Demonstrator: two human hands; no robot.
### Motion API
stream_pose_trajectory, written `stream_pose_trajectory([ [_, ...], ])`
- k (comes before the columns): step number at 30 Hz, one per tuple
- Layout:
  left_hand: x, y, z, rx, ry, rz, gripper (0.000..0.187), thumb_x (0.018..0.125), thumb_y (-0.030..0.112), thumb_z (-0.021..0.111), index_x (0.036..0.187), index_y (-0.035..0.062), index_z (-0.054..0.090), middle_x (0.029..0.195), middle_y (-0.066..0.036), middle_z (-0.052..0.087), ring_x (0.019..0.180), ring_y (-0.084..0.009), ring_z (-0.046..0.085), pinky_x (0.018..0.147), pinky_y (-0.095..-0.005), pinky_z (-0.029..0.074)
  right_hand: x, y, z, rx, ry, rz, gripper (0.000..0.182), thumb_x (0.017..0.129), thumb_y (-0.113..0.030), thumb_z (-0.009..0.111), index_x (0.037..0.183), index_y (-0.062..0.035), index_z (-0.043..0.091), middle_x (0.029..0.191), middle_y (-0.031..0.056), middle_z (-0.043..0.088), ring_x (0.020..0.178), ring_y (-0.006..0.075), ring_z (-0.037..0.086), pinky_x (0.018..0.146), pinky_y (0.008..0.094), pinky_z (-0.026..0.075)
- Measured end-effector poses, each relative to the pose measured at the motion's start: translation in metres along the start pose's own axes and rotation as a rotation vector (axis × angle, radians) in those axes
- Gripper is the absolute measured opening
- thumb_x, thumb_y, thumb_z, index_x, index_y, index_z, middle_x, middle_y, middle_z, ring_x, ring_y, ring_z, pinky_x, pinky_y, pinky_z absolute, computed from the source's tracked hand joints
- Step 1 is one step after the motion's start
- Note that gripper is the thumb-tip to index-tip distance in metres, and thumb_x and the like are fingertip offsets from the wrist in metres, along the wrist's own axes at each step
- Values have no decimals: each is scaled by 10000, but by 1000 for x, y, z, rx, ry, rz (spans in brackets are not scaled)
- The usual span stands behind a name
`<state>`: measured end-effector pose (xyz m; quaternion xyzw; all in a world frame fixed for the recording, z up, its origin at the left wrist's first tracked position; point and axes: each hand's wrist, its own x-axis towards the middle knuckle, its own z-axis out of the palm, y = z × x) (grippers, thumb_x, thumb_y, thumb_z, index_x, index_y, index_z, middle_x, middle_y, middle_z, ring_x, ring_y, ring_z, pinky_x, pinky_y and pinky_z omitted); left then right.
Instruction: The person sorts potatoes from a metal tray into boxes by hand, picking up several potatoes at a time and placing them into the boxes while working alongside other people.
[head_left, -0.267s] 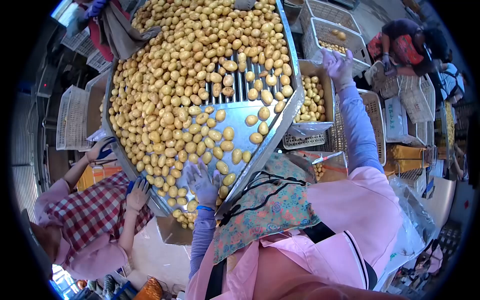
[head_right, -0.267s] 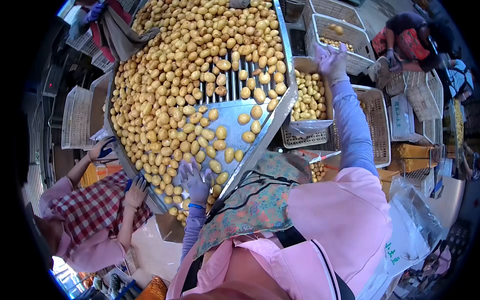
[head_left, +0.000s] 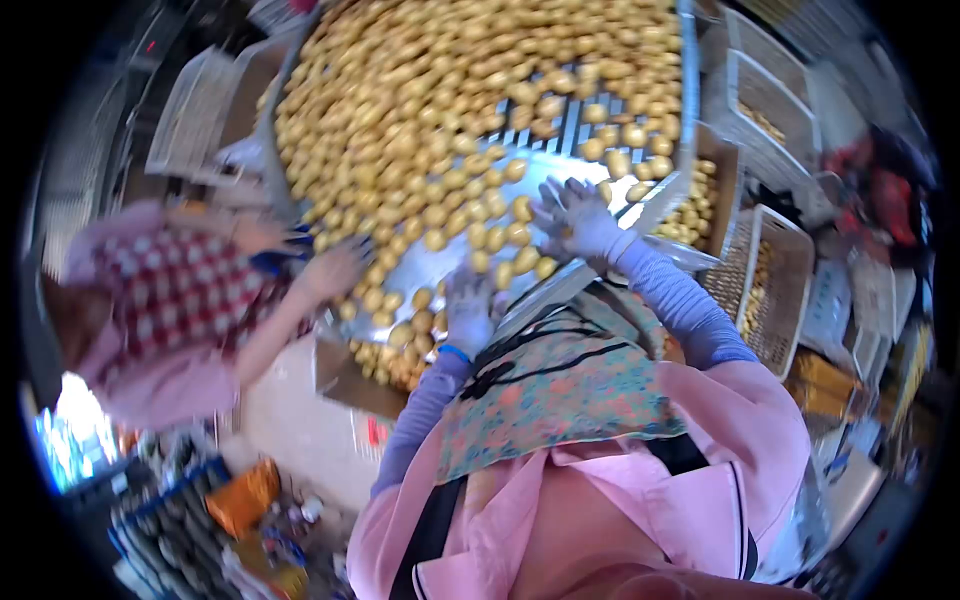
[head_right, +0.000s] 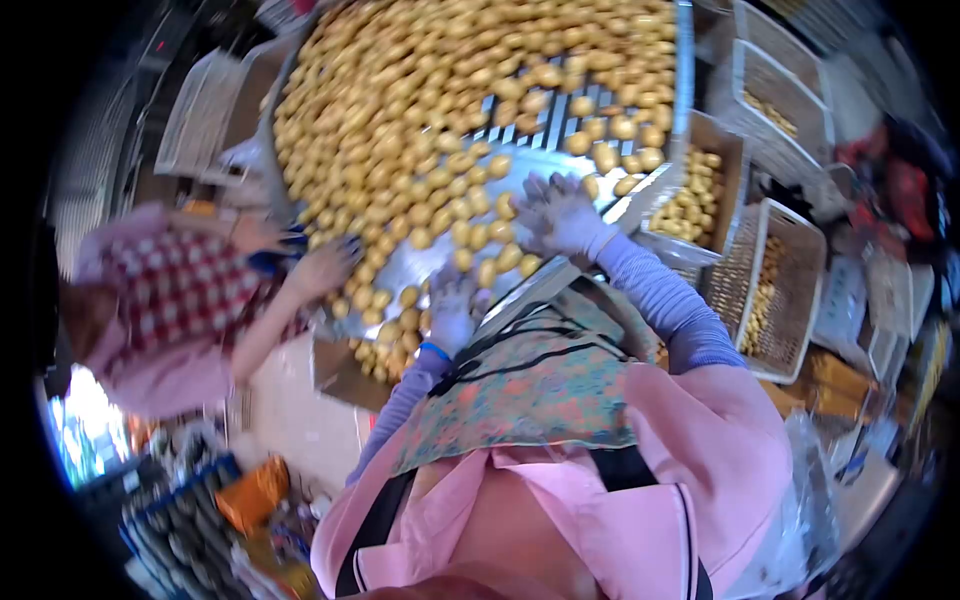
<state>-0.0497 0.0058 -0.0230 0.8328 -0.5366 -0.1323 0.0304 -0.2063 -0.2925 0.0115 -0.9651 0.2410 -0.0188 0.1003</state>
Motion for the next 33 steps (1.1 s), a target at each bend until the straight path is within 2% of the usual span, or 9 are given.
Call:
stream_pose_trajectory([
  [4, -29, -56, 4, 163, 177, 188, 676, 945, 507, 468, 1498, 129, 374, 1548, -208, 313, 1418, -425, 272, 1162, -598, 114, 1, -102, 26, 97, -340, -296, 719, 766, -577, 679, 1409, -298, 519, 1539, 170, 344, 1385, 470, 313, 1154, 596, 189],
  [9, -44, -138, 0, 265, 250, -272, 690, 940, 518, 480, 1477, 94, 388, 1492, -302, 340, 1405, -479, 267, 1161, -609, 96, 7, -121, 67, 302, -341, -698, 549, 822, -509, 660, 1329, -310, 595, 1509, 129, 416, 1397, 366, 350, 1156, 558, 206],
  [15, 56, -102, -28, -237, 281, -627, 745, 939, 567, 457, 1444, 22, 399, 1496, -320, 330, 1411, -492, 250, 1143, -634, 123, 114, -9, 13, 621, 83, -9, 286, 880, -300, 634, 1123, -171, 711, 1029, 110, 701, 965, 307, 668, 877, 388, 516],
  [17, 100, -86, 7, -118, 567, -415, 837, 921, 614, 455, 1464, -14, 341, 1516, -292, 308, 1421, -472, 242, 1123, -667, 133, 152, -3, -9, 484, 157, -37, 319, 877, -296, 635, 1165, -168, 690, 1060, 102, 700, 987, 296, 664, 889, 404, 513],
  [22, 83, 0, -19, 86, 330, -197, 822, 913, 566, 496, 1466, -23, 344, 1564, -259, 240, 1469, -436, 156, 1146, -614, 169, 174, -66, 8, 104, -214, -93, 445, 850, -243, 649, 1292, -222, 606, 1112, 136, 645, 1047, 327, 638, 889, 421, 513],
  [24, 46, 12, -15, -72, 276, 182, 789, 904, 548, 520, 1484, 37, 360, 1561, -171, 313, 1450, -463, 194, 1161, -609, 147, 153, -63, 11, 100, -261, -37, 447, 838, -215, 662, 1282, -209, 611, 1115, 132, 638, 1050, 331, 634, 882, 427, 514],
  [27, -8, -33, -7, -328, 150, 283, 731, 903, 510, 553, 1496, 122, 375, 1566, -146, 306, 1447, -456, 201, 1162, -606, 156, 100, -40, 22, 738, -259, 46, 413, 843, -159, 681, 1252, -164, 626, 1154, 129, 631, 1059, 290, 630, 928, 360, 497],
  [31, -61, -103, -16, 197, 86, 30, 635, 932, 474, 528, 1479, 170, 416, 1569, -199, 270, 1435, -473, 214, 1152, -609, 172, -11, -33, -23, 1281, 137, 346, 383, 913, -118, 649, 1280, -31, 586, 1194, 38, 613, 1055, 134, 582, 898, 287, 484],
  [33, -61, -118, -8, 194, 249, -105, 690, 936, 505, 502, 1507, 144, 361, 1566, -257, 240, 1449, -465, 179, 1154, -610, 138, -71, 10, -65, 1332, -207, 575, 371, 893, -85, 651, 1257, -34, 596, 1104, 13, 636, 1005, 111, 582, 885, 271, 481],
])
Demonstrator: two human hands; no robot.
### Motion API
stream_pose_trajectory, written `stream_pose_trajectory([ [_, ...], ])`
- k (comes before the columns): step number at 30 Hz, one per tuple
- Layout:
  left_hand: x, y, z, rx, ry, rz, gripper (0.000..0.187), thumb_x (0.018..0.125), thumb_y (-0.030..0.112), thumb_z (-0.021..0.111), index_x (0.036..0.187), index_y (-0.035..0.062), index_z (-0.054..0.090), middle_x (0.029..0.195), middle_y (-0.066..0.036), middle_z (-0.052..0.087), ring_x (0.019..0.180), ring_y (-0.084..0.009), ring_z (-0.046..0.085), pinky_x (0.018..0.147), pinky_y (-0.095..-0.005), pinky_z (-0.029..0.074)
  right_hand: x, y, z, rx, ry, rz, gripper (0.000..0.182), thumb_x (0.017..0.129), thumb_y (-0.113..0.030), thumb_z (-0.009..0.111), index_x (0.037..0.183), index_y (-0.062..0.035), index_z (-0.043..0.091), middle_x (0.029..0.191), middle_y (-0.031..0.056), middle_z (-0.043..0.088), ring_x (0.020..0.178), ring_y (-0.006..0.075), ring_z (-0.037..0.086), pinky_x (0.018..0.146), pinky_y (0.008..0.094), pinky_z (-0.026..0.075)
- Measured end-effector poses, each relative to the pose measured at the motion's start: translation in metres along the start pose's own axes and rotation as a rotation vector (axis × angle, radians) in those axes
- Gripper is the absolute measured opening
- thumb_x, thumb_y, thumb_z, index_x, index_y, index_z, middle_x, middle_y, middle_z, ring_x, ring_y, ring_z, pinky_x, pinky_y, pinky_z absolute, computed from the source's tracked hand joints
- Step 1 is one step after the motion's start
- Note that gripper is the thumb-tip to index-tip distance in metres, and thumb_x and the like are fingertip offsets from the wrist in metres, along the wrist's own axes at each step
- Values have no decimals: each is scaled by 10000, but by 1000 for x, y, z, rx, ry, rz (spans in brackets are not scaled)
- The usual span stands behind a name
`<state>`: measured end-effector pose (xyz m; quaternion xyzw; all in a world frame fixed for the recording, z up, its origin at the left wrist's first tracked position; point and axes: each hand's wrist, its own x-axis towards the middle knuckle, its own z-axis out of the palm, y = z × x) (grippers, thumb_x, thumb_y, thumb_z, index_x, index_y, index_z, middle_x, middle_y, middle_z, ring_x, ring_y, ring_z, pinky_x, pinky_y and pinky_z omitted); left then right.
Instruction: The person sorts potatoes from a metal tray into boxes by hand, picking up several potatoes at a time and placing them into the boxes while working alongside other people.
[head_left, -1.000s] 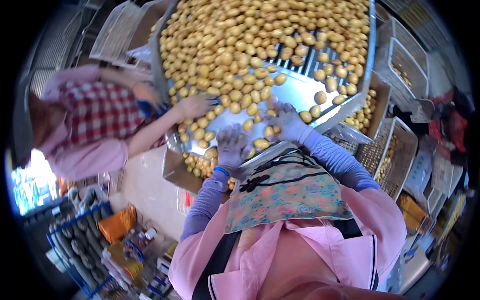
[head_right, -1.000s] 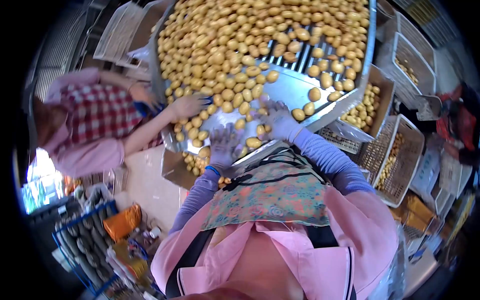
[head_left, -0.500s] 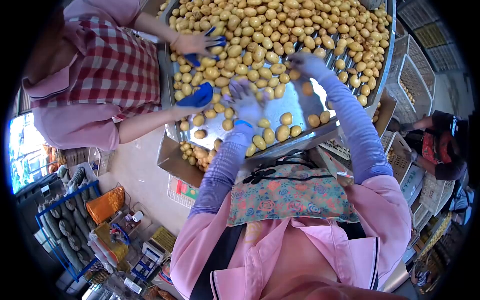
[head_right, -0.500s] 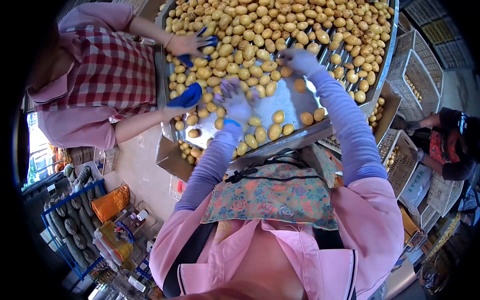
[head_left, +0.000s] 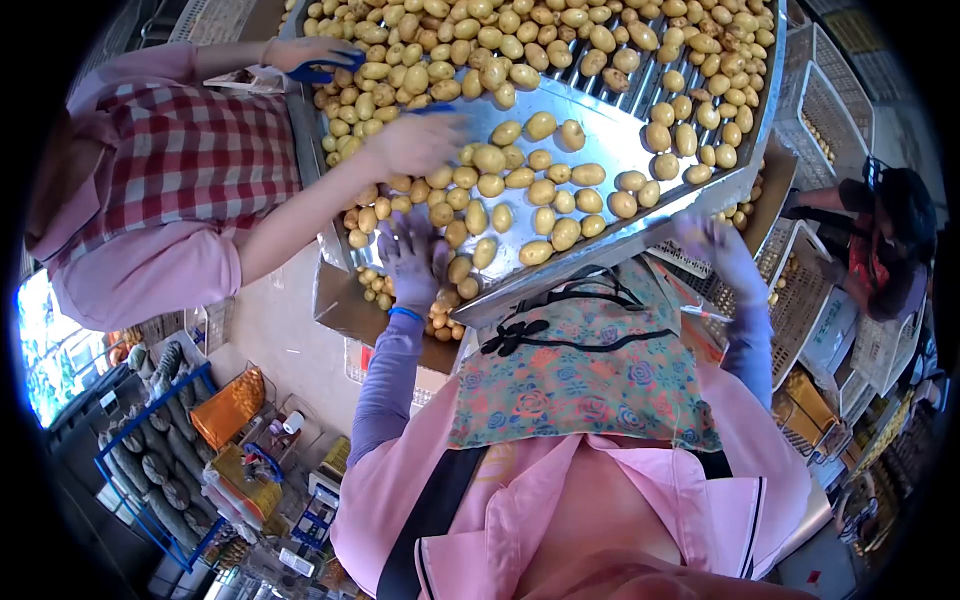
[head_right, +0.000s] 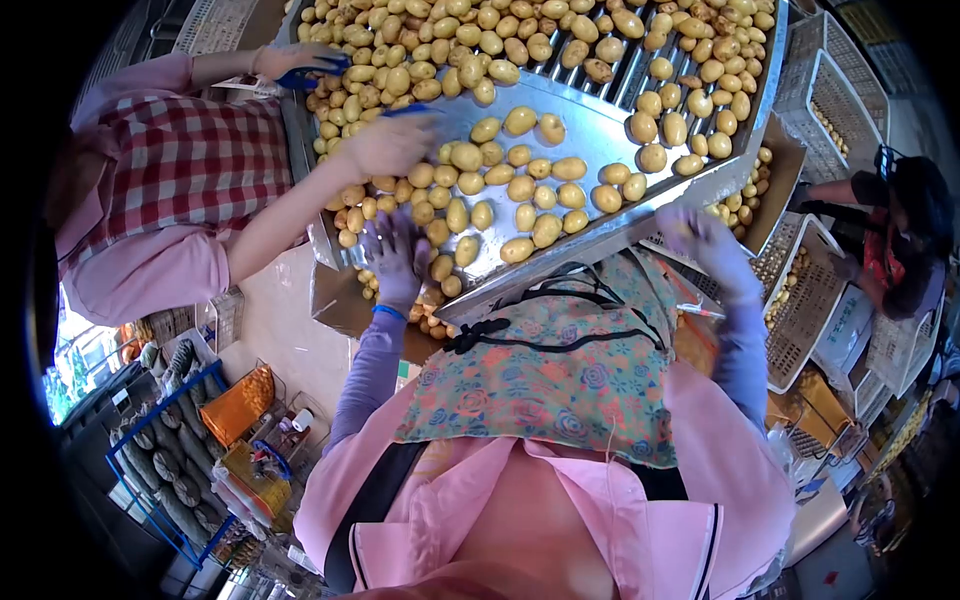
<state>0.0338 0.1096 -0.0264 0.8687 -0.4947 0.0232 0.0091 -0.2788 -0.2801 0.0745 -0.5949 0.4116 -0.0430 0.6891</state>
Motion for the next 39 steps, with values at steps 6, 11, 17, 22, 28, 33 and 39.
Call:
stream_pose_trajectory([
  [6, 75, 47, 59, -182, 139, -312, 791, 958, 575, 408, 1517, 28, 286, 1586, -249, 207, 1470, -464, 122, 1163, -631, 15, -92, 34, -68, -1032, -561, 310, 391, 898, -124, 631, 1265, 4, 589, 1116, 99, 683, 978, 168, 633, 875, 302, 497],
  [11, 117, 115, 32, -290, -5, -79, 703, 955, 483, 458, 1501, 58, 332, 1553, -244, 282, 1464, -428, 193, 1175, -607, 62, -35, 2, -6, -458, 1, -187, 343, 905, -165, 642, 1242, -100, 635, 1148, 133, 669, 1015, 269, 649, 907, 367, 495],
  [17, 34, 97, -27, -259, -113, 181, 697, 917, 445, 540, 1476, 65, 372, 1528, -187, 351, 1434, -337, 291, 1182, -555, 116, 57, 20, 71, -998, -10, -681, 381, 849, -213, 657, 1227, -166, 645, 1184, 71, 649, 1052, 281, 622, 928, 402, 489],
  [22, -6, 39, -6, -191, -87, 28, 723, 926, 476, 512, 1488, 50, 353, 1540, -176, 340, 1444, -306, 279, 1188, -541, 89, 102, 10, 132, -1150, 112, -925, 416, 825, -186, 650, 1236, -240, 634, 1235, 31, 618, 1079, 254, 614, 902, 418, 497],
  [28, 14, 94, -8, -262, 59, -54, 725, 936, 457, 509, 1497, 31, 339, 1544, -211, 325, 1460, -373, 230, 1178, -561, 65, 136, 2, 172, -1155, -249, -489, 468, 761, -162, 699, 1217, -234, 624, 1145, 102, 599, 1057, 336, 622, 879, 416, 513],
  [33, 34, 38, 10, -145, 156, -21, 741, 926, 477, 533, 1500, 49, 345, 1544, -217, 321, 1466, -382, 219, 1171, -553, 107, 95, 3, 106, -149, -126, -362, 248, 840, -178, 689, 1045, -93, 578, 968, 28, 553, 908, 153, 578, 773, 297, 494],
  [39, 69, -39, 52, 97, 68, -500, 805, 959, 554, 443, 1521, 4, 266, 1547, -272, 292, 1419, -476, 282, 1161, -596, 136, -58, 37, -58, -629, -564, 138, 226, 830, -85, 612, 1044, -18, 635, 948, 94, 661, 870, 169, 611, 804, 299, 484],
])
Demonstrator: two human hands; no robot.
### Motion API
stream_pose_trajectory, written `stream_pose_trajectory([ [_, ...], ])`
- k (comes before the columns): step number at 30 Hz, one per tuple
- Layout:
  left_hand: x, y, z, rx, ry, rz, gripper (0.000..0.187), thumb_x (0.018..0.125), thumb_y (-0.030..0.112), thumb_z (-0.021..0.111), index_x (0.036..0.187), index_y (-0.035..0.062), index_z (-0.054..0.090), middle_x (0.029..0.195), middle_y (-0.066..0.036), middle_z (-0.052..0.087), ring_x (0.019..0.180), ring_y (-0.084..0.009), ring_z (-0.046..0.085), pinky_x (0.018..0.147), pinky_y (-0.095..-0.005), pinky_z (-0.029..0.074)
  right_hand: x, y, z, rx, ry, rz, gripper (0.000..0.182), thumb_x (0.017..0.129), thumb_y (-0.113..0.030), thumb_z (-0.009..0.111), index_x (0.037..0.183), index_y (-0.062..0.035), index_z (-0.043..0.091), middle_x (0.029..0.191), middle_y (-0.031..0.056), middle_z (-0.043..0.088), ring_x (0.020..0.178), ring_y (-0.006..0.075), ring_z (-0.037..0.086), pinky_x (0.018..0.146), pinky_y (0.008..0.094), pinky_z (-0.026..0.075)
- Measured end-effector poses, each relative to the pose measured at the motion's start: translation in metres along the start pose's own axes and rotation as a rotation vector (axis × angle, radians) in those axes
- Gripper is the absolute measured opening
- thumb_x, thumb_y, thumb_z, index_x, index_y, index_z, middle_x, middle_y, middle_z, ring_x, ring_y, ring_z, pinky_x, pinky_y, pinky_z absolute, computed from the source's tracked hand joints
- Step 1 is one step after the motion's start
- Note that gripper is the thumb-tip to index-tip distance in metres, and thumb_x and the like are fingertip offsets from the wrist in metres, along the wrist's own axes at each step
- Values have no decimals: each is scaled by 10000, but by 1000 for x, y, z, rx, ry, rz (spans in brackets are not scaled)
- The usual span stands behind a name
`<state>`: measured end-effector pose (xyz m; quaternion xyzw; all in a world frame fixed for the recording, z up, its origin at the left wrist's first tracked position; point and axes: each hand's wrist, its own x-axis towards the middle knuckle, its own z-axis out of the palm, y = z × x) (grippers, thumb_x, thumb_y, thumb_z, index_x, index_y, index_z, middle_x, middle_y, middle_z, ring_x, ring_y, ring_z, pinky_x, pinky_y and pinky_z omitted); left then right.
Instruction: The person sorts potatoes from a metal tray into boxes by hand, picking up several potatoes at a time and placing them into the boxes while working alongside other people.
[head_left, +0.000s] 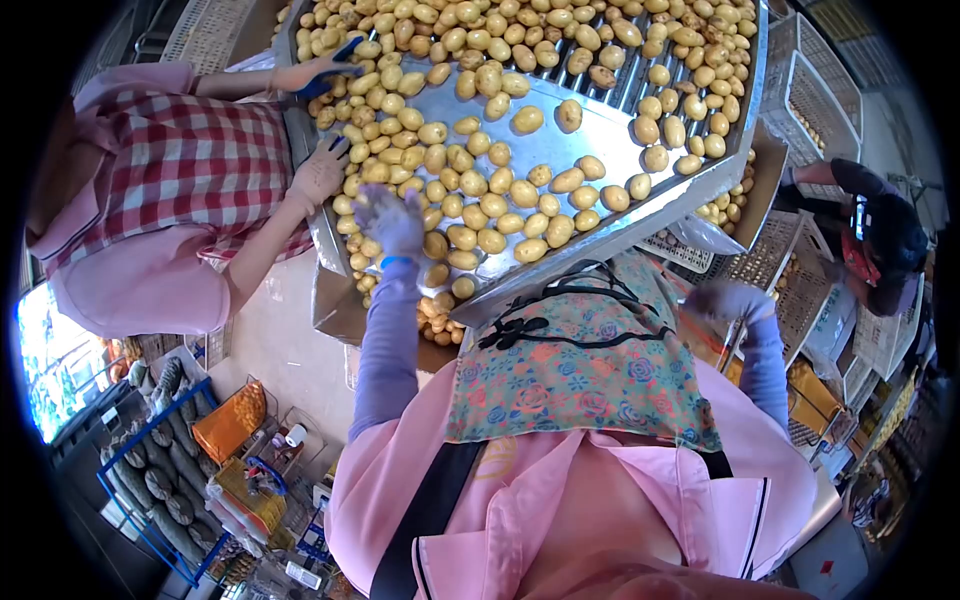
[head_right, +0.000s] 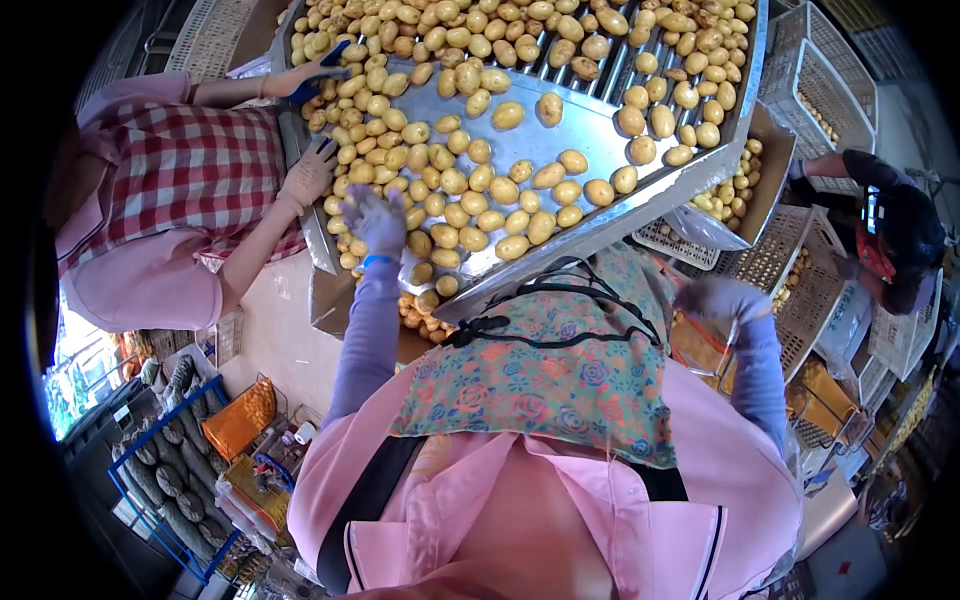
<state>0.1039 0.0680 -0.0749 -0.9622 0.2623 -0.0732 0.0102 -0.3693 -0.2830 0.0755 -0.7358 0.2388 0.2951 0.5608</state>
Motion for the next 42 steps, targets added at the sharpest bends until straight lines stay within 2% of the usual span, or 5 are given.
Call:
stream_pose_trajectory([
  [11, -55, 149, -56, -171, 35, 563, 712, 928, 487, 505, 1500, 95, 345, 1510, -217, 356, 1401, -442, 298, 1156, -580, 178, 69, -66, 29, -364, 923, -263, 397, 871, -225, 646, 1257, -133, 643, 1325, 165, 579, 1165, 288, 588, 1002, 390, 445],
  [25, -83, 33, -57, -178, -12, -59, 699, 967, 468, 465, 1535, 96, 298, 1599, -236, 187, 1491, -396, 130, 1166, -615, 40, 207, -160, 107, -790, 204, -511, 588, 815, -477, 649, 1364, -287, 557, 1537, 89, 370, 1405, 433, 299, 1124, 640, 219],
  [31, -45, 23, -55, -195, -4, 634, 674, 957, 500, 471, 1527, 167, 340, 1601, -133, 255, 1475, -404, 180, 1178, -578, 101, 207, -97, 33, -550, 408, -1063, 215, 828, -177, 699, 1035, -129, 728, 1108, 68, 697, 1118, 263, 621, 1035, 419, 433],
  [35, 13, 47, -29, -134, 46, 252, 682, 944, 530, 454, 1494, 134, 382, 1559, -205, 300, 1433, -485, 208, 1151, -615, 151, 174, -30, -85, -729, 1296, -176, 525, 895, -423, 617, 1374, -219, 546, 1421, 153, 506, 1295, 366, 470, 1081, 505, 318],
  [42, 62, 167, -17, -327, 81, 230, 732, 939, 554, 450, 1508, 106, 349, 1559, -250, 276, 1374, -543, 288, 1122, -665, 178, 217, -58, -115, -742, 1152, 305, 647, 908, -652, 442, 1474, -340, 402, 1573, 110, 304, 1411, 440, 279, 1128, 668, 128],
])
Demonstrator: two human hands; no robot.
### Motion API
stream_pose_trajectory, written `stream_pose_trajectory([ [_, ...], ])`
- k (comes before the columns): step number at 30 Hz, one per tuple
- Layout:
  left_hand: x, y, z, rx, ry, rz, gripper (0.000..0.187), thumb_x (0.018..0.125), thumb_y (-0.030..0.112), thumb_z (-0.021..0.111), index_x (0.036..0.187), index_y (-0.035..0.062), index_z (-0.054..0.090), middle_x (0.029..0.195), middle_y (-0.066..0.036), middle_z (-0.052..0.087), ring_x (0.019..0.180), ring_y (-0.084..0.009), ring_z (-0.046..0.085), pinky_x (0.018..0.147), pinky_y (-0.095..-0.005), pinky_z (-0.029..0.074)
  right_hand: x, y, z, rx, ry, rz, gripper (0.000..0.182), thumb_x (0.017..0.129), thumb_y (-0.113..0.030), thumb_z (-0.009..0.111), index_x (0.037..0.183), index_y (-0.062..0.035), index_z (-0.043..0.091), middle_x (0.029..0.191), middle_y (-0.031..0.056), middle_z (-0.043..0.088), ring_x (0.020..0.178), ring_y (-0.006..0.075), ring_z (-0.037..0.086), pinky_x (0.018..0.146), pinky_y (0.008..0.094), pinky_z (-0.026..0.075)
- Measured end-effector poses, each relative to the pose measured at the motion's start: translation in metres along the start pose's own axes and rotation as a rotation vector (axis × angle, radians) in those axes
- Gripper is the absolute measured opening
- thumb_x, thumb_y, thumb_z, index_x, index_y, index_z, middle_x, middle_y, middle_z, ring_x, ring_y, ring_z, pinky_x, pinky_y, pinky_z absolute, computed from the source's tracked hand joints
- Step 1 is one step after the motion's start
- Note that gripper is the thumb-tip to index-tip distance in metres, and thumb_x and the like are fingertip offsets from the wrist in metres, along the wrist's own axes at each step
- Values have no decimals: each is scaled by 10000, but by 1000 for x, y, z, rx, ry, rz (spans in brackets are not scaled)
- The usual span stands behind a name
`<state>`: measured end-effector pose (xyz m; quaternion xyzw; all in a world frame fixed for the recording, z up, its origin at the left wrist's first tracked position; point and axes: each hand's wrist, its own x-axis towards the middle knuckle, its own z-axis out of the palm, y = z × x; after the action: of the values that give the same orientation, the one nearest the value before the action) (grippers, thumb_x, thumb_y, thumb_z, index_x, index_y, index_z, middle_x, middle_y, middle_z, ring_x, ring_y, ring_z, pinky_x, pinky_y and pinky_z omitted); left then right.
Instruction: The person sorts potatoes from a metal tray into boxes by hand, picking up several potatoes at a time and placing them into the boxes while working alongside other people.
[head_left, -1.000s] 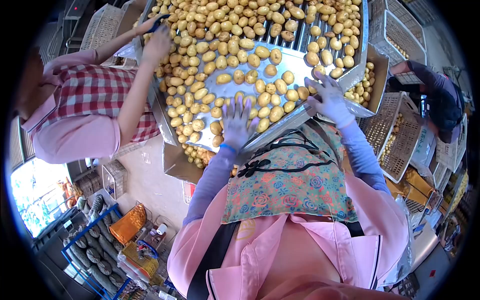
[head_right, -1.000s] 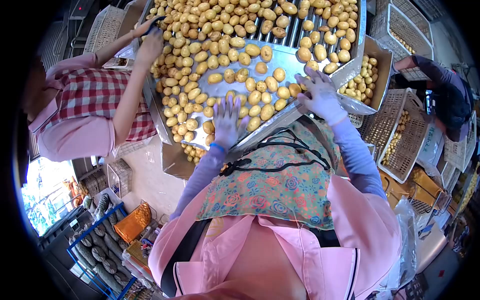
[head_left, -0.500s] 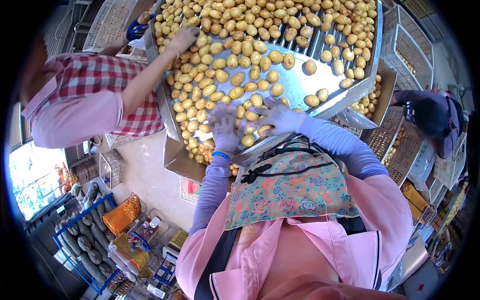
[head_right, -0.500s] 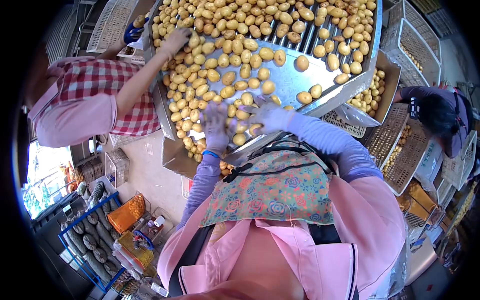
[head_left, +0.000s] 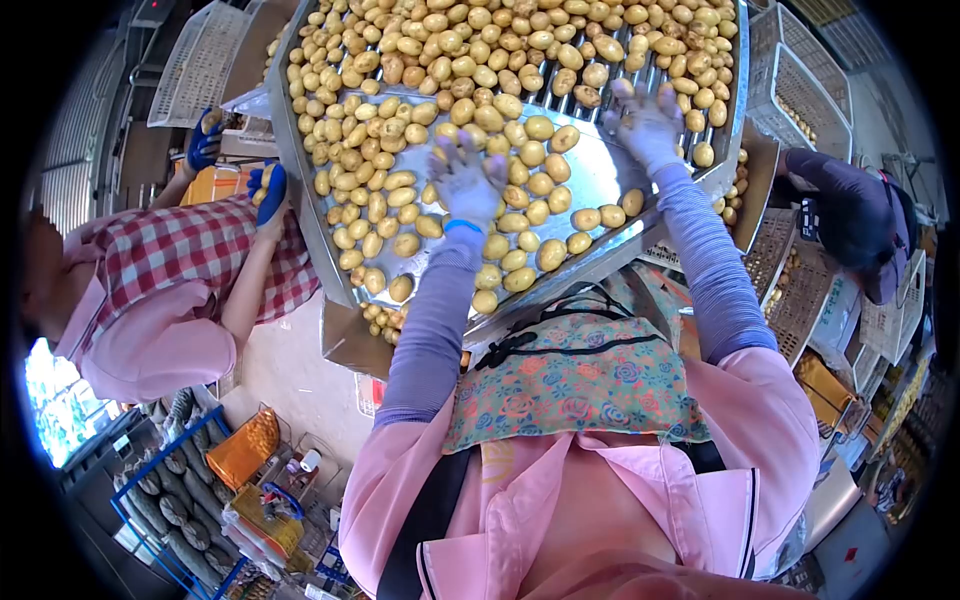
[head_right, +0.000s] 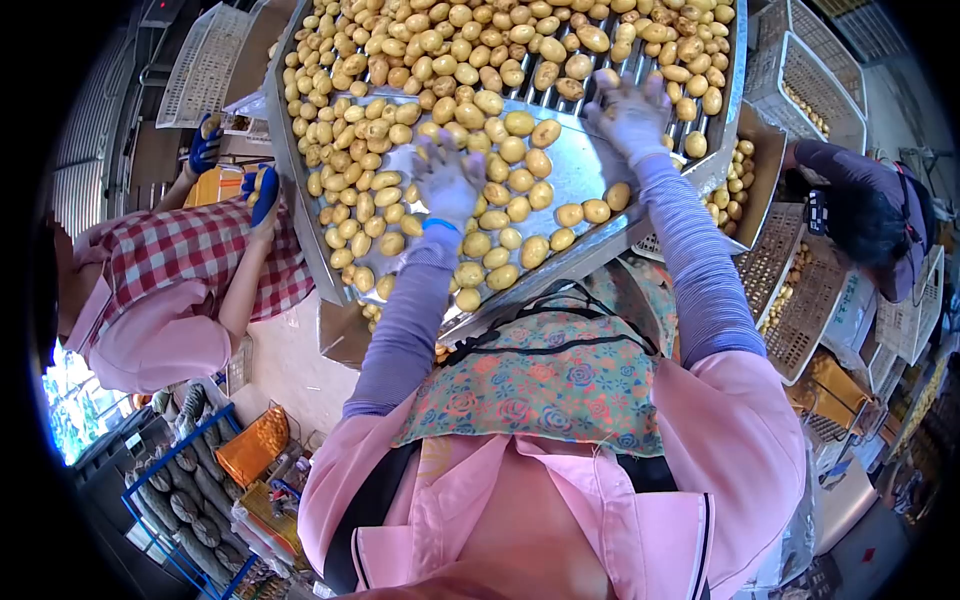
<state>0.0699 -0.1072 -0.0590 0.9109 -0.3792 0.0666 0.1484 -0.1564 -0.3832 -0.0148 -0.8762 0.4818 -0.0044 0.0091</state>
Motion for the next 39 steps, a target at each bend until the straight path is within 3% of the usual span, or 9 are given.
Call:
stream_pose_trajectory([
  [6, -108, 19, -76, -118, -274, 434, 770, 896, 453, 602, 1519, 96, 325, 1542, -175, 344, 1449, -379, 266, 1183, -561, 116, -69, -56, 4, 101, 105, -486, 526, 790, -394, 666, 1296, -274, 586, 1428, 87, 468, 1235, 312, 486, 1014, 523, 403],
  [14, -171, -90, -109, 39, -251, 182, 718, 937, 470, 511, 1526, 107, 319, 1515, -253, 353, 1447, -459, 219, 1156, -599, 128, -42, -89, -48, 448, 123, -588, 355, 867, -293, 616, 1217, -247, 658, 1185, 71, 630, 996, 247, 662, 819, 400, 538],
  [17, -158, -88, -81, 83, -151, -45, 732, 929, 470, 551, 1492, 48, 353, 1487, -286, 369, 1429, -465, 247, 1150, -588, 166, -13, -137, -36, 425, 157, -615, 294, 894, -250, 578, 1167, -198, 673, 1120, 94, 665, 992, 269, 669, 807, 418, 549],
  [20, -100, -24, -97, -139, 3, 207, 633, 903, 371, 627, 1409, 31, 456, 1417, -259, 456, 1342, -453, 365, 1130, -530, 260, -3, -166, -47, 56, -271, -416, 295, 896, -208, 562, 1173, -152, 646, 1144, 136, 653, 1007, 305, 664, 826, 426, 546],
  [22, -38, 21, -122, -148, -84, 527, 515, 947, 351, 549, 1381, 81, 491, 1349, -196, 534, 1273, -427, 453, 1099, -527, 318, 0, -177, -13, 175, -214, -438, 275, 875, -175, 569, 1133, -115, 646, 1165, 166, 628, 1007, 335, 655, 844, 436, 535],
  [28, 92, 41, -27, -132, -50, 394, 572, 954, 377, 537, 1435, 85, 435, 1349, -196, 534, 1241, -409, 509, 1058, -526, 374, -25, -132, -11, 458, -311, -701, 223, 843, -168, 602, 1048, -112, 672, 1017, 143, 650, 928, 304, 658, 804, 408, 526],
  [31, 130, 63, -35, 56, -386, 329, 574, 904, 308, 576, 1414, 74, 456, 1262, -178, 574, 1174, -367, 556, 890, -507, 498, 0, -128, -35, 834, -375, -389, 229, 872, -234, 578, 1046, -118, 672, 881, 134, 676, 872, 336, 661, 772, 431, 516],
  [34, 109, 77, 5, 35, -268, 244, 554, 857, 304, 646, 1342, 93, 483, 1162, -212, 592, 1016, -349, 639, 797, -483, 520, 56, -132, -36, 710, -53, -369, 371, 873, -216, 569, 1227, -132, 643, 1067, 129, 684, 933, 305, 666, 824, 395, 523],
  [39, 62, 65, -6, -63, -366, 250, 535, 846, 310, 672, 1333, 156, 515, 997, -168, 620, 926, -365, 644, 781, -490, 506, 85, -175, -53, 231, -262, -367, 478, 878, -258, 554, 1345, -157, 548, 1349, 131, 570, 1192, 300, 597, 961, 441, 493],
])
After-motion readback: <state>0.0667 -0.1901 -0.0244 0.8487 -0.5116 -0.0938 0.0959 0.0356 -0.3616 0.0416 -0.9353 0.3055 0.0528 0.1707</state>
